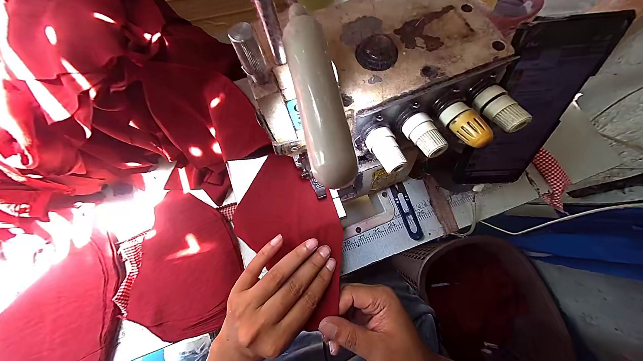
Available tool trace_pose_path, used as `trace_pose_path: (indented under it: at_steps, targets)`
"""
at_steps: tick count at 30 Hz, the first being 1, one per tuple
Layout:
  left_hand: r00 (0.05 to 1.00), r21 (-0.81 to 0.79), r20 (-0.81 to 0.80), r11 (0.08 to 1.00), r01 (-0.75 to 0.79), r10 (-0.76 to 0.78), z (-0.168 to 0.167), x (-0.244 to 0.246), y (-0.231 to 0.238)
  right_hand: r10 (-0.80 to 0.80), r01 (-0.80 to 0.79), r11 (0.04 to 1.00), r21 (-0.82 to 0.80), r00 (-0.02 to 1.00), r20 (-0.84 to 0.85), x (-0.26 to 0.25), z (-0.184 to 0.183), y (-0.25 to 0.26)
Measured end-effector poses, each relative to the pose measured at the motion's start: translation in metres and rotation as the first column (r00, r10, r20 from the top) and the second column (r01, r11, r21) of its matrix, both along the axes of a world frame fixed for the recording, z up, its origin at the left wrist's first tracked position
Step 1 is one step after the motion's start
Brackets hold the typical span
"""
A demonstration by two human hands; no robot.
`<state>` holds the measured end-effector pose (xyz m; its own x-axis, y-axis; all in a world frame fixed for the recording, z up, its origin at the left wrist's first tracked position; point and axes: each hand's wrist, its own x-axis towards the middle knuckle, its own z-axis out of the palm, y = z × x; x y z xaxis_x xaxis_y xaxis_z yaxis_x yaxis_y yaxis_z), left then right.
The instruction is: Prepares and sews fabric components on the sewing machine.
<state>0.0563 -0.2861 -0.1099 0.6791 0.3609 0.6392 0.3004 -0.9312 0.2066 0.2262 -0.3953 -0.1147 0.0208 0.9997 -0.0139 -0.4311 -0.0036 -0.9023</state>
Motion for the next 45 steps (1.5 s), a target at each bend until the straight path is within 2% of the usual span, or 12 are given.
trace_pose_path:
  at_steps: [17,21,24,28,31,33,38,41,45]
  targets:
    - [0.993,-0.019,0.040,0.994,-0.108,0.109,0.009,0.018,0.013,-0.005,0.005,1.000,-0.018,0.999,-0.040,0.034,0.004,0.047]
    - [0.989,-0.034,0.040,0.989,-0.143,0.144,0.012,0.020,0.015,-0.042,0.042,0.999,-0.005,0.999,0.009,0.038,0.010,0.060]
    - [0.987,-0.070,0.030,0.985,-0.157,0.159,0.016,0.020,0.020,-0.124,0.123,0.992,0.017,0.983,0.139,0.038,0.016,0.072]
    - [0.986,-0.158,0.026,0.975,-0.157,0.163,0.018,0.020,0.032,-0.257,0.252,0.965,0.073,0.852,0.455,0.038,0.021,0.089]
    - [0.988,-0.235,0.024,0.962,-0.141,0.151,0.022,0.018,0.045,-0.258,0.262,0.962,0.079,0.771,0.582,0.040,0.024,0.093]
    - [0.986,-0.270,0.012,0.950,-0.158,0.167,0.025,0.019,0.054,-0.270,0.240,0.962,0.133,0.741,0.614,0.044,0.021,0.090]
    - [0.967,-0.322,0.004,0.916,-0.241,0.256,0.031,0.024,0.071,-0.373,0.188,0.914,0.359,0.734,0.568,0.070,0.014,0.067]
    - [0.955,-0.347,0.032,0.899,-0.266,0.295,0.031,0.027,0.075,-0.517,0.306,0.853,0.424,0.611,0.599,0.096,0.016,0.048]
    - [0.945,-0.333,0.082,0.902,-0.274,0.317,0.026,0.028,0.078,-0.634,0.484,0.763,0.428,0.432,0.641,0.124,0.020,0.039]
